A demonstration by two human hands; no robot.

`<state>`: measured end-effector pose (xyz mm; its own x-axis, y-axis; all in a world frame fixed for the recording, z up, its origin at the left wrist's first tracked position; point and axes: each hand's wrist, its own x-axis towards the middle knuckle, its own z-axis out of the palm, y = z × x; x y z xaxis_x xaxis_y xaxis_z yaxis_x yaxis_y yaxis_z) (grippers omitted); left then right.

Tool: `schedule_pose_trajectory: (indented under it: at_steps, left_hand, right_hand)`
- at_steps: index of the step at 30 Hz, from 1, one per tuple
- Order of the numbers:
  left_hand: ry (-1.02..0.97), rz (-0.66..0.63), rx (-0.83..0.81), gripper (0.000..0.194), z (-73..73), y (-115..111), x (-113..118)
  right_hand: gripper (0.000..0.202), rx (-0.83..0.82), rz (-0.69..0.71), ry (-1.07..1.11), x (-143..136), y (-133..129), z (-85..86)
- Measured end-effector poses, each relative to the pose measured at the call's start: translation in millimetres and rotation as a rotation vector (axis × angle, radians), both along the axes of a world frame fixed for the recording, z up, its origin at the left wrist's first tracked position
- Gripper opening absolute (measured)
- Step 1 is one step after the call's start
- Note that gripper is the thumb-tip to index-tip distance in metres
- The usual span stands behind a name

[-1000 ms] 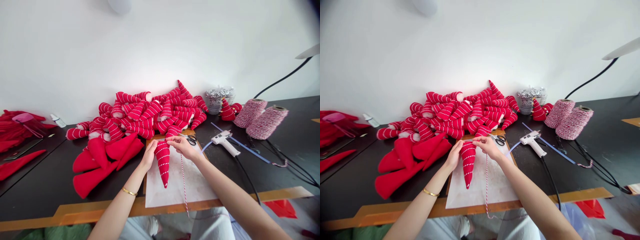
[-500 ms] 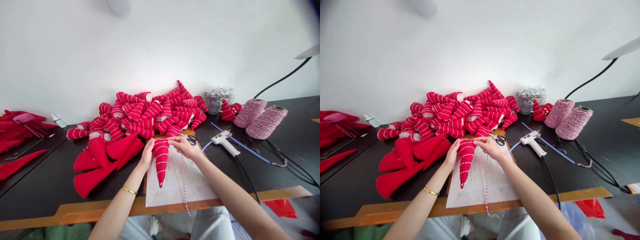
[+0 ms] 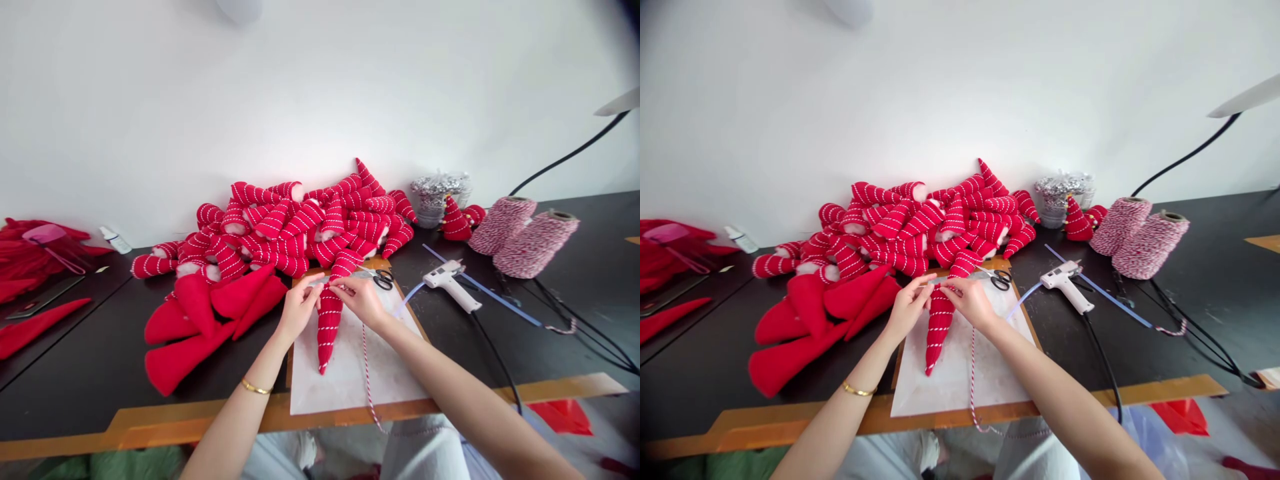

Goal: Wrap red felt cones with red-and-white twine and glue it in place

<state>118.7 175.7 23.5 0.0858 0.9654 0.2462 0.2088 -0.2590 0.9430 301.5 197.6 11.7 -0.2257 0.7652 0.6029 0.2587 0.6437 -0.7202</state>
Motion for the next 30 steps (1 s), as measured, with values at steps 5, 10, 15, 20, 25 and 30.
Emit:
schedule_pose_trajectory:
  at_steps: [5, 10, 15, 20, 25, 30]
  left_hand:
    - [0.006, -0.066, -0.076, 0.047, 0.3, -0.1, 2.5]
    - [-0.015, -0.121, -0.115, 0.043, 2.6, 0.3, 1.3]
    - [0.011, -0.121, -0.033, 0.053, 5.6, -2.6, 1.5]
    - [0.066, -0.114, -0.043, 0.029, 8.3, -3.7, 2.9]
    - [0.098, -0.084, -0.009, 0.023, 9.2, -3.8, 2.0]
    - [0.113, -0.071, -0.003, 0.022, 9.1, -5.6, 2.5]
  right_hand:
    - [0.021, 0.084, -0.003, 0.000, -1.1, -1.6, -2.2]
    - [0.020, 0.099, 0.013, -0.030, -0.3, -2.5, -0.6]
    - [0.020, 0.115, 0.015, -0.027, 0.3, -2.5, -1.0]
    - [0.024, 0.150, 0.024, -0.020, 0.0, -2.0, -3.0]
    - [0.024, 0.114, 0.006, -0.002, -0.9, -1.9, -3.9]
    - [0.025, 0.040, 0.022, -0.028, 0.6, -1.0, -0.2]
